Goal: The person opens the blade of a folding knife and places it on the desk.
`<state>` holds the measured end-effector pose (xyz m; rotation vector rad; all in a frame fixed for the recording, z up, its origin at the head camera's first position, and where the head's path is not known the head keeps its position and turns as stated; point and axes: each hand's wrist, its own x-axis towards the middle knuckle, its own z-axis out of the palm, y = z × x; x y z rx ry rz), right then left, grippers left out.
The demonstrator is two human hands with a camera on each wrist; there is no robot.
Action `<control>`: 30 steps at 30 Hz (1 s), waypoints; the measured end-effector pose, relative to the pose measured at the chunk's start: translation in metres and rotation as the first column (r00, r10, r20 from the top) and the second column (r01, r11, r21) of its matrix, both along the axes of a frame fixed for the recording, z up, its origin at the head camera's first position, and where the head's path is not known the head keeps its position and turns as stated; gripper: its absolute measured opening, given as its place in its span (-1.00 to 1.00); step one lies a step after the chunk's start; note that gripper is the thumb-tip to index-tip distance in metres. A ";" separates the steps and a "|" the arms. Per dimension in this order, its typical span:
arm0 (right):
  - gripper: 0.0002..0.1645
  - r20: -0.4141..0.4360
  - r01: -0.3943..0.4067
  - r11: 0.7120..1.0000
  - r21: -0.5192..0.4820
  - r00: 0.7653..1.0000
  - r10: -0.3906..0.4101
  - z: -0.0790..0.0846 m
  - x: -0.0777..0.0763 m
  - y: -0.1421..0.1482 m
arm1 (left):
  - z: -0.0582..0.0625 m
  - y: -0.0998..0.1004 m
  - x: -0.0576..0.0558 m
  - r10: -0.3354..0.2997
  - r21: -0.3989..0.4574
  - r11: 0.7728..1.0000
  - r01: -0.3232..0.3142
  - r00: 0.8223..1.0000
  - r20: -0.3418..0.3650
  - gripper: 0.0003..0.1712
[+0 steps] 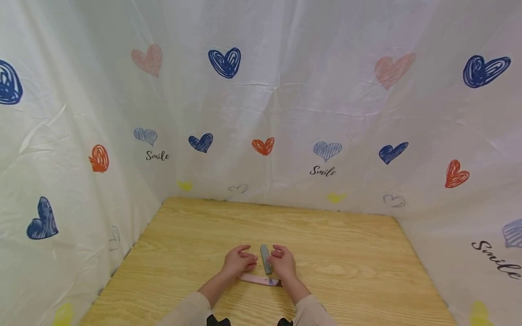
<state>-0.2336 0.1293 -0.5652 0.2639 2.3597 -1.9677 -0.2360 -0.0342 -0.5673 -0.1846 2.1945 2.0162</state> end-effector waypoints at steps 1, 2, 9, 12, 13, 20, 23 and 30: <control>-0.42 0.002 -0.001 1.000 0.017 1.000 0.001 0.000 -0.001 -0.001 | -0.001 0.001 0.000 -0.006 0.001 1.000 0.006 1.000 0.004 -0.33; -0.41 -0.004 -0.006 1.000 0.029 1.000 0.006 0.000 -0.001 -0.001 | -0.001 0.003 0.001 -0.010 0.006 1.000 0.010 1.000 0.011 -0.33; -0.41 -0.043 -0.012 0.998 0.066 0.999 0.015 -0.002 -0.002 -0.006 | -0.005 0.010 0.003 -0.031 0.024 0.999 0.031 1.000 0.004 -0.26; -0.43 -0.047 -0.010 0.998 0.068 0.999 0.013 -0.002 -0.001 -0.009 | -0.008 0.013 0.004 -0.039 0.053 0.998 0.038 0.999 0.011 -0.24; -0.44 -0.049 -0.009 0.998 0.070 0.999 0.012 -0.002 -0.001 -0.010 | -0.008 0.014 0.004 -0.042 0.059 0.997 0.042 0.999 0.014 -0.24; -0.46 -0.010 0.026 0.999 0.041 1.000 -0.026 0.001 0.002 -0.017 | -0.008 0.020 0.006 -0.042 0.017 0.999 0.042 0.999 -0.001 -0.23; -0.44 0.011 0.016 0.999 -0.031 1.000 -0.015 0.003 0.003 -0.018 | -0.008 0.021 0.008 -0.053 0.000 0.999 0.053 0.998 -0.024 -0.21; -0.45 0.032 -0.006 1.000 -0.001 0.999 0.006 0.003 0.001 -0.021 | -0.007 0.022 0.010 -0.051 -0.047 0.998 0.049 0.998 -0.043 -0.20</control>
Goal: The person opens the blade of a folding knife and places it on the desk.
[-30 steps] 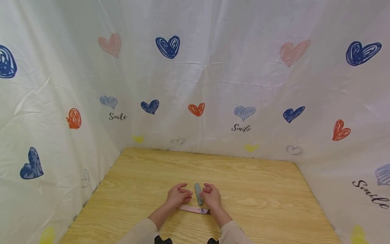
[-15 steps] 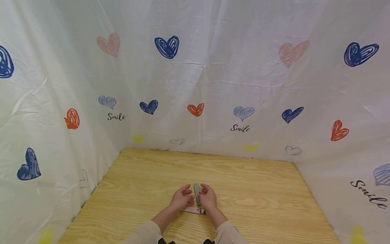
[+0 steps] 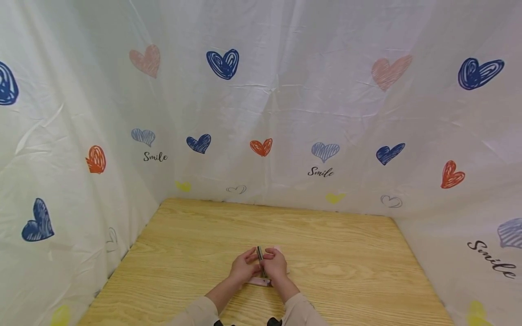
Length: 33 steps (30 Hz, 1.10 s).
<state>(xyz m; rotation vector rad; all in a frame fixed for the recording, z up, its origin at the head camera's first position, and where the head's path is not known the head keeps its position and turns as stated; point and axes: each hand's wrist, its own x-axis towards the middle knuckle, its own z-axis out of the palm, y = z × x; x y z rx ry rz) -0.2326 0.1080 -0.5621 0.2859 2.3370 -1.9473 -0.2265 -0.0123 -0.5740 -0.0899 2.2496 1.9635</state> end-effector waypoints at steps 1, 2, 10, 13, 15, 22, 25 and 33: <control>-0.45 0.006 0.009 1.000 0.023 1.000 -0.009 0.000 0.000 0.000 | 0.000 0.000 0.000 0.005 -0.002 1.000 -0.005 1.000 0.004 -0.20; -0.45 0.006 0.016 0.999 0.047 1.000 -0.016 0.000 0.000 0.000 | 0.000 0.001 0.000 0.009 -0.007 1.000 -0.009 1.000 0.006 -0.20; -0.47 0.013 0.037 0.994 0.107 0.999 -0.039 -0.001 0.000 -0.002 | 0.002 0.002 0.001 0.022 -0.025 0.999 -0.022 0.999 0.025 -0.19; -0.48 0.017 0.046 0.993 0.109 0.999 -0.049 -0.001 0.001 -0.003 | 0.002 0.002 0.002 0.022 -0.028 0.999 -0.021 0.999 0.028 -0.18; -0.49 0.021 0.052 0.993 0.104 0.998 -0.055 -0.003 0.001 -0.003 | 0.002 0.002 0.002 0.022 -0.029 0.999 -0.022 0.999 0.027 -0.17; -0.52 0.022 0.073 0.994 0.085 0.997 -0.075 -0.004 0.001 -0.004 | 0.001 0.002 0.002 0.021 -0.019 1.000 -0.021 1.000 0.010 -0.16; -0.52 0.016 0.089 0.993 0.074 0.996 -0.091 -0.004 0.001 -0.004 | 0.002 0.003 0.003 0.019 -0.004 1.000 -0.019 1.000 0.004 -0.17; -0.51 -0.031 0.124 0.992 -0.006 0.992 -0.124 -0.004 0.004 -0.003 | 0.007 0.004 0.004 0.036 -0.038 0.999 -0.038 0.999 -0.035 -0.19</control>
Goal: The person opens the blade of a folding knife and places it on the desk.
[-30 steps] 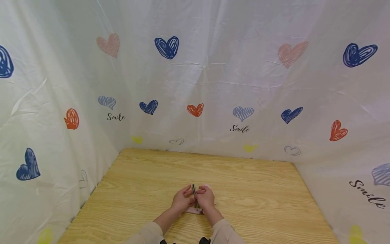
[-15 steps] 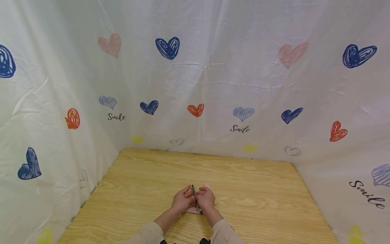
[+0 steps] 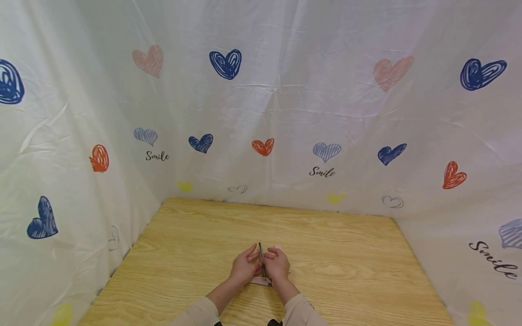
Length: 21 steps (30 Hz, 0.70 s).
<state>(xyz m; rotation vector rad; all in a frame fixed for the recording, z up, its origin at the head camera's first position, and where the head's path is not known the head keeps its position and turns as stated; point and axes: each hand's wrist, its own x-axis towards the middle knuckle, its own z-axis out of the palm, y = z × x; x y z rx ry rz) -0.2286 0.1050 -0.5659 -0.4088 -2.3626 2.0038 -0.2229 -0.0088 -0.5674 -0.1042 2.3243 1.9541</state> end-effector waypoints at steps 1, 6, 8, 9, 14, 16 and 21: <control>-0.50 -0.015 -0.005 1.000 -0.018 1.000 0.005 0.001 0.001 0.001 | 0.001 0.000 0.000 -0.001 -0.003 1.000 0.001 1.000 -0.011 -0.19; -0.46 -0.087 -0.049 0.997 -0.065 0.995 0.044 0.009 0.003 0.004 | 0.009 -0.004 0.001 -0.010 -0.006 1.000 0.009 0.996 -0.092 -0.27; -0.43 -0.079 -0.060 0.997 -0.050 0.995 0.056 0.010 0.002 0.006 | 0.011 -0.006 0.002 -0.014 -0.007 1.000 0.014 0.993 -0.115 -0.30; -0.42 -0.063 -0.059 0.997 -0.039 0.996 0.057 0.011 0.001 0.006 | 0.013 -0.007 0.002 -0.017 -0.002 1.000 0.017 0.993 -0.119 -0.32; -0.37 -0.026 -0.103 0.995 -0.007 0.994 0.103 0.010 0.002 0.008 | 0.012 -0.011 0.004 -0.014 0.019 1.000 0.017 0.993 -0.115 -0.31; -0.34 -0.031 -0.129 0.992 -0.013 0.991 0.128 0.008 0.002 0.009 | 0.011 -0.012 0.004 -0.005 0.016 1.000 0.007 0.993 -0.119 -0.32; -0.28 -0.055 -0.209 0.976 -0.067 0.977 0.205 -0.001 0.002 0.014 | 0.006 -0.016 0.004 0.018 0.022 1.000 -0.016 0.993 -0.118 -0.29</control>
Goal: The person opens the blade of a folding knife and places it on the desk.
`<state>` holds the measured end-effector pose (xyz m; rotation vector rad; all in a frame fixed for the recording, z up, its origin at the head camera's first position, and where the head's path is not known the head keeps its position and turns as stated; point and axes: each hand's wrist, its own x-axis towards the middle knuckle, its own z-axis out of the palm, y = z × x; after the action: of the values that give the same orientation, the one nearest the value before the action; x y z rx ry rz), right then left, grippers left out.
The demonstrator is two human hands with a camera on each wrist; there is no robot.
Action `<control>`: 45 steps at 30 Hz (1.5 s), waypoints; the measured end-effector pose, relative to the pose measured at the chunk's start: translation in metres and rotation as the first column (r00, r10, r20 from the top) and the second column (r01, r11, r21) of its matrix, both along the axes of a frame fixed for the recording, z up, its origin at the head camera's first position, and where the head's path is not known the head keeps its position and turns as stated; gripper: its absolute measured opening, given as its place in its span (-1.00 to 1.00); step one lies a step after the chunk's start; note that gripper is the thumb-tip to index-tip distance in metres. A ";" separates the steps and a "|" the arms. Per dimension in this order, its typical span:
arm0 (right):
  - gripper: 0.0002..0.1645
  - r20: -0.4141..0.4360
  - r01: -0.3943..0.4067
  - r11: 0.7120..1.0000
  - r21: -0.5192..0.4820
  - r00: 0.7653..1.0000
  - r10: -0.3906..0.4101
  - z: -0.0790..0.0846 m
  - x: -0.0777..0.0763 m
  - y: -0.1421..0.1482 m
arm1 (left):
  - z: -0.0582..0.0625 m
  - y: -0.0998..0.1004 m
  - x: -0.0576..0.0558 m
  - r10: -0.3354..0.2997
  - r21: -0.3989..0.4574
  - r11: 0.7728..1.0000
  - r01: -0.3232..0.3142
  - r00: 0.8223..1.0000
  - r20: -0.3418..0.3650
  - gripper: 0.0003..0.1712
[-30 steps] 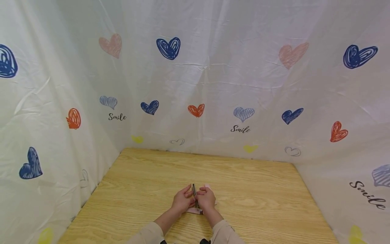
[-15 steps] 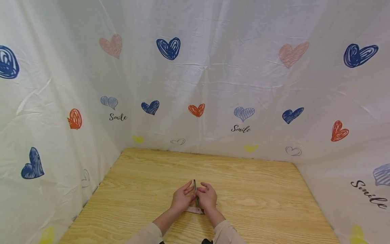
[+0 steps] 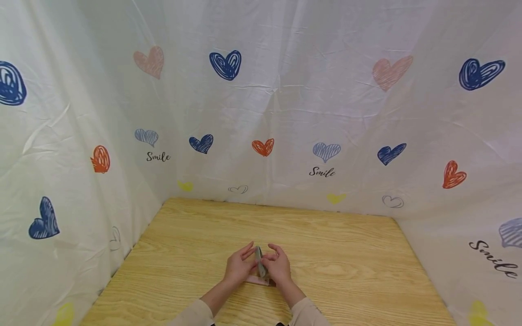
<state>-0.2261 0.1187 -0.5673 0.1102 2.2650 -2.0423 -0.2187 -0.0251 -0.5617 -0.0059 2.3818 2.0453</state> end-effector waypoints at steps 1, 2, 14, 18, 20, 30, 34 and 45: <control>-0.27 -0.001 -0.020 1.000 -0.009 1.000 0.019 -0.001 0.000 0.001 | -0.001 -0.001 0.000 0.002 0.009 1.000 -0.002 1.000 0.009 -0.28; -0.26 0.000 -0.041 0.999 -0.022 0.999 0.041 -0.002 0.000 0.002 | -0.002 -0.002 0.000 -0.001 0.021 1.000 0.000 1.000 0.016 -0.27; -0.22 -0.007 -0.375 0.920 -0.115 0.926 0.377 0.001 -0.003 0.023 | -0.008 -0.022 0.000 -0.199 0.132 0.973 0.189 0.978 0.069 -0.35; -0.24 -0.010 -0.424 0.901 -0.096 0.905 0.425 0.005 -0.004 0.027 | -0.009 -0.024 -0.002 -0.240 0.195 0.956 0.220 0.967 0.083 -0.35; -0.28 -0.004 -0.432 0.897 -0.091 0.901 0.433 0.005 -0.004 0.027 | -0.009 -0.025 -0.003 -0.244 0.207 0.953 0.222 0.966 0.088 -0.37; -0.58 0.066 -0.386 0.919 -0.082 0.918 0.392 0.000 -0.002 0.024 | -0.006 -0.026 -0.001 -0.234 0.203 0.955 0.214 0.969 0.080 -0.47; -0.59 0.069 -0.406 0.912 -0.055 0.910 0.409 0.002 -0.002 0.026 | -0.003 -0.032 -0.004 -0.271 0.190 0.948 0.254 0.960 0.065 -0.59; -0.65 0.040 -0.495 0.866 0.072 0.869 0.494 0.007 -0.005 0.034 | -0.004 -0.043 -0.009 -0.338 0.077 0.940 0.334 0.940 0.048 -0.67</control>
<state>-0.2316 0.1525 -0.5607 -0.4042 2.0776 -1.6706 -0.2272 -0.0682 -0.5660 0.3128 2.1006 1.9315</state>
